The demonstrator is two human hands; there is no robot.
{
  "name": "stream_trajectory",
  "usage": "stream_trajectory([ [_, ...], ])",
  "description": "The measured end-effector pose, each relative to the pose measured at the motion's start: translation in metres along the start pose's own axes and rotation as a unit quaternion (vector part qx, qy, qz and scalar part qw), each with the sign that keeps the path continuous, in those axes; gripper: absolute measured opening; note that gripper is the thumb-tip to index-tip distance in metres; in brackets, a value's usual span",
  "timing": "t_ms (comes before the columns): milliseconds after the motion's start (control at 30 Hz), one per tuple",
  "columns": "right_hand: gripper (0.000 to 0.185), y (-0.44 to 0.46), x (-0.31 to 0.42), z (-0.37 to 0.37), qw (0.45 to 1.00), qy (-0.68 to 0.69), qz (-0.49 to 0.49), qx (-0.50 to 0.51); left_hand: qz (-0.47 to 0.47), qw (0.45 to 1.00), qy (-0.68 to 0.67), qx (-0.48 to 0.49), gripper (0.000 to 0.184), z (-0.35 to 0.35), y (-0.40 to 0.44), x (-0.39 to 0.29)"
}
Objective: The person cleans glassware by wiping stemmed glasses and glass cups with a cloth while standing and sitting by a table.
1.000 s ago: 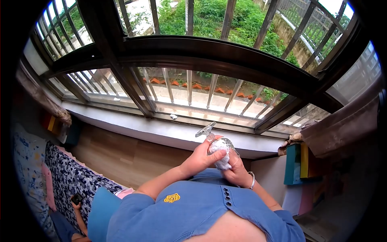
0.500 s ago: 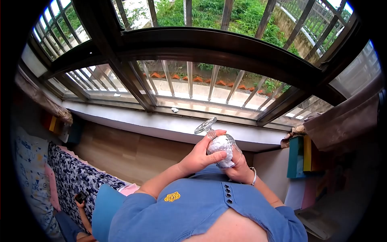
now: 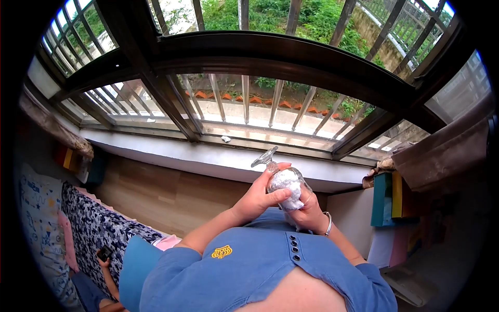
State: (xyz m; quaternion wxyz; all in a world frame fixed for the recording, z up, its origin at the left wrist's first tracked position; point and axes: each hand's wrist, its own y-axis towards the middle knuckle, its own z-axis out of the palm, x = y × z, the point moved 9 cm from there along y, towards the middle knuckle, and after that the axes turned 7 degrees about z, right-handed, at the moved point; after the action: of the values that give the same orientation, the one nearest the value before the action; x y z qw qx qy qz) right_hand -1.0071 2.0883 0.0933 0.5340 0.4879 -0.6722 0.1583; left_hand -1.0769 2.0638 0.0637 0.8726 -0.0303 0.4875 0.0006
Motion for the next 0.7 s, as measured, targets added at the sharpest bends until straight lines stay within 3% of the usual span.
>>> stream_trajectory([
  [67,0.038,-0.002,-0.014,0.002,0.987,0.137,0.087,-0.015,0.0,1.0,0.005,0.006,0.076,0.002,0.0,-0.002],
  [100,0.038,-0.003,-0.008,-0.001,0.987,0.137,0.086,-0.015,-0.002,1.0,0.008,0.011,0.077,0.003,0.0,-0.002],
  [167,0.034,-0.015,-0.023,0.009,0.861,0.426,0.279,0.017,0.036,0.999,-0.01,0.038,0.077,0.008,0.001,-0.007],
  [200,0.035,-0.016,-0.022,0.012,0.809,0.524,0.263,0.043,0.072,0.995,-0.029,0.065,0.078,0.013,0.002,-0.013],
  [267,0.035,-0.016,-0.021,0.014,0.796,0.548,0.253,0.053,0.098,0.991,-0.039,0.08,0.077,0.015,0.006,-0.012],
  [333,0.034,-0.02,-0.029,0.016,0.816,0.514,0.264,0.024,0.125,0.987,-0.05,0.093,0.076,0.015,0.006,-0.014],
  [400,0.033,-0.021,-0.039,0.018,0.834,0.479,0.275,-0.005,0.036,0.996,-0.052,0.063,0.072,0.008,0.004,0.004],
  [467,0.035,-0.016,-0.031,0.007,0.945,0.273,0.178,-0.036,0.023,0.998,-0.042,0.044,0.07,0.004,0.002,0.012],
  [500,0.033,-0.015,-0.028,0.005,0.972,0.192,0.134,-0.026,0.012,0.999,-0.031,0.026,0.068,0.001,0.002,0.016],
  [533,0.033,-0.015,-0.03,0.005,0.971,0.193,0.136,-0.027,0.01,0.999,-0.031,0.026,0.068,0.002,0.001,0.015],
  [600,0.029,-0.014,-0.021,0.003,0.993,0.071,0.081,-0.041,0.009,1.0,-0.004,0.007,0.066,0.0,0.0,0.012],
  [667,0.027,-0.013,-0.018,0.0,0.988,0.09,0.116,-0.054,0.022,1.0,-0.004,0.016,0.069,-0.001,0.002,0.01],
  [700,0.028,-0.014,-0.02,0.003,0.961,0.194,0.192,-0.026,0.034,0.999,-0.003,0.024,0.071,-0.001,0.002,0.008],
])
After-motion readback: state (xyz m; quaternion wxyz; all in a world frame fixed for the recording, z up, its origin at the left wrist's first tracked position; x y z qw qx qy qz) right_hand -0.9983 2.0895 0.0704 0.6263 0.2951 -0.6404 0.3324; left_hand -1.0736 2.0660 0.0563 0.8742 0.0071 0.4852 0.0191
